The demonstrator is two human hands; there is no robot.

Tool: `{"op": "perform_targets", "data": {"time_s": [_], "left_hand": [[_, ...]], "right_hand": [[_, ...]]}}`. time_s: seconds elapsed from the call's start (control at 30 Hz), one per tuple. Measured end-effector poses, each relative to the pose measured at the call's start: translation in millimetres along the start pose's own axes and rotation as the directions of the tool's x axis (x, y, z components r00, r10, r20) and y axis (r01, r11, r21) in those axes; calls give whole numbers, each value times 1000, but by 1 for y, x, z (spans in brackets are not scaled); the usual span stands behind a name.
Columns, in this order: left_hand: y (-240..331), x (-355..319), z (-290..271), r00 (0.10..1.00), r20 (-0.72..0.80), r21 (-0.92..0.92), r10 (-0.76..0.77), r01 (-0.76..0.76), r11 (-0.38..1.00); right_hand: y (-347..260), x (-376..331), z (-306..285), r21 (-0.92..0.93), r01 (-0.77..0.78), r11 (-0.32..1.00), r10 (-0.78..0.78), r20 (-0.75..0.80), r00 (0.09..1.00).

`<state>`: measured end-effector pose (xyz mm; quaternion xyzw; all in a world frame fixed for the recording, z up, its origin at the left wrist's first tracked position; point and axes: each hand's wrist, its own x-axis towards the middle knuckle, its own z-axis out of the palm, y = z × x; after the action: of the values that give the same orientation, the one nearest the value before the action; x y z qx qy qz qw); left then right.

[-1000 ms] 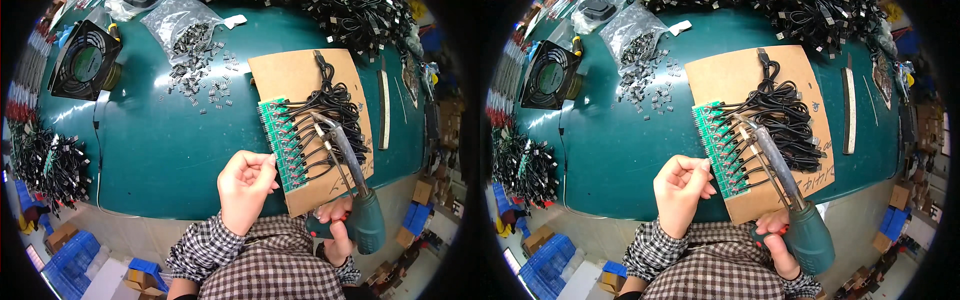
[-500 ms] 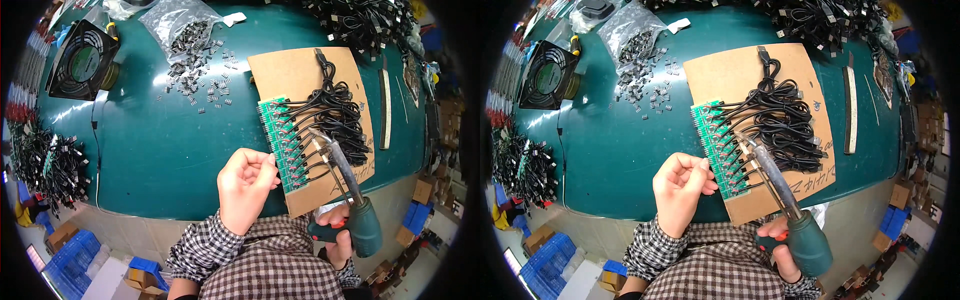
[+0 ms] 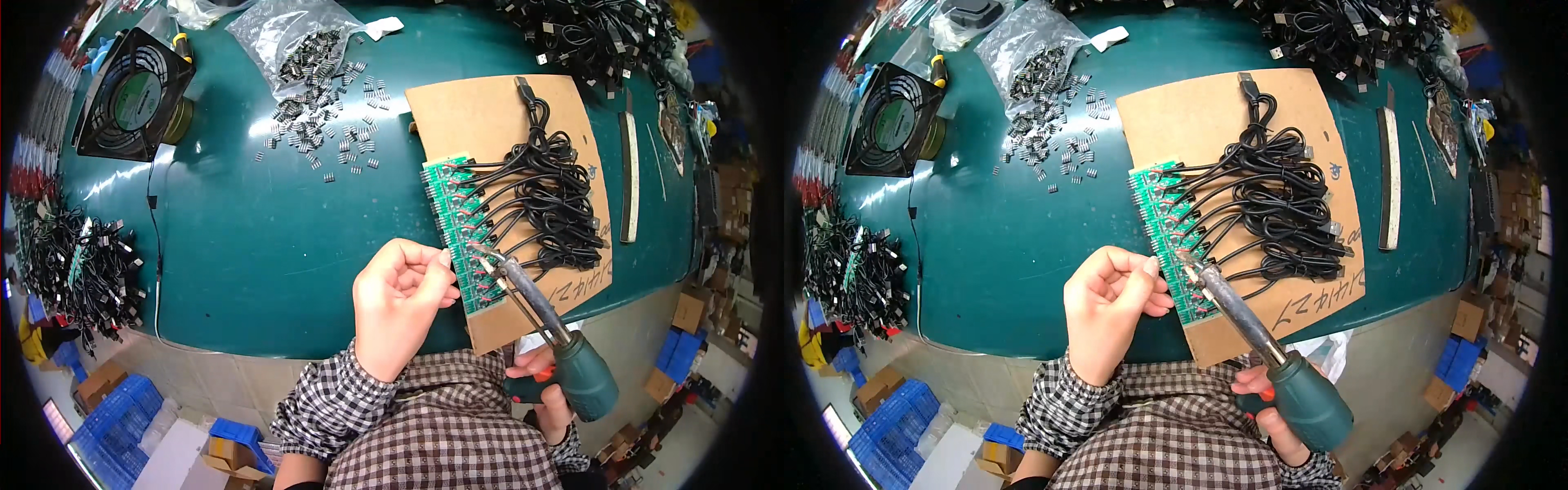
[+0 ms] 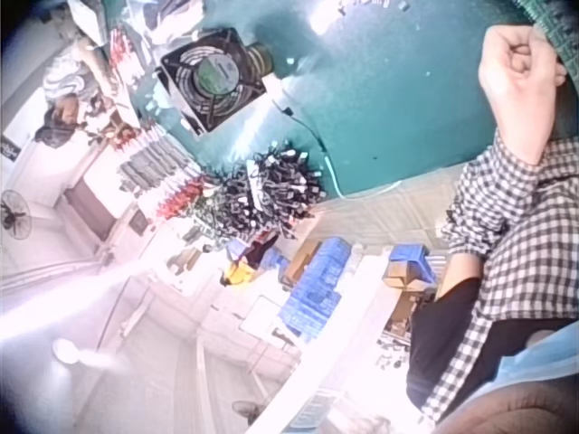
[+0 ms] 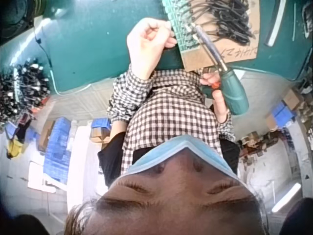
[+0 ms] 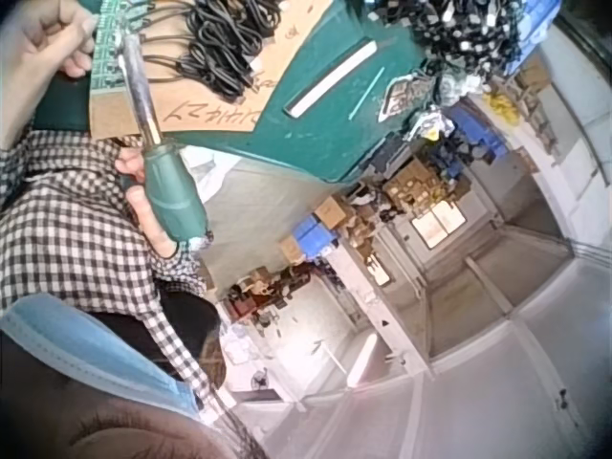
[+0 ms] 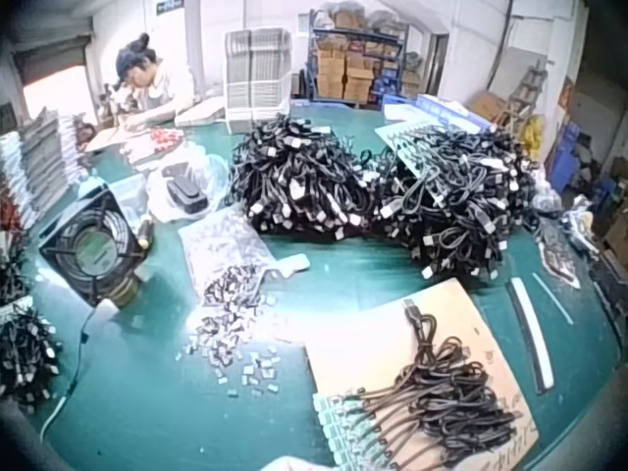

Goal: The person solders electronic components onto circuit boards using a soldering iron, sets aside the completed board assembly, and solders components onto another circuit board.

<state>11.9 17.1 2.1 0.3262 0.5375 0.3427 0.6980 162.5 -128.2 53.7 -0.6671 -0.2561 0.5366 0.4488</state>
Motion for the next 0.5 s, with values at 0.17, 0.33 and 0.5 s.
{"op": "perform_targets", "data": {"time_s": [0.17, 0.33, 0.5], "left_hand": [[-1, -1, 1, 1000, -2, -26, 15, -15, 1000], [0, -2, 0, 1000, 7, -60, -25, 26, 998], [1, -1, 1, 1000, 5, -53, -24, 25, 998]], "right_hand": [[-1, 0, 3, 14, 6, 1000, -6, -9, 1000], [1, -1, 2, 31, -16, 999, 17, -8, 1000], [2, 0, 2, 31, -14, 999, 14, 11, 1000]]}}
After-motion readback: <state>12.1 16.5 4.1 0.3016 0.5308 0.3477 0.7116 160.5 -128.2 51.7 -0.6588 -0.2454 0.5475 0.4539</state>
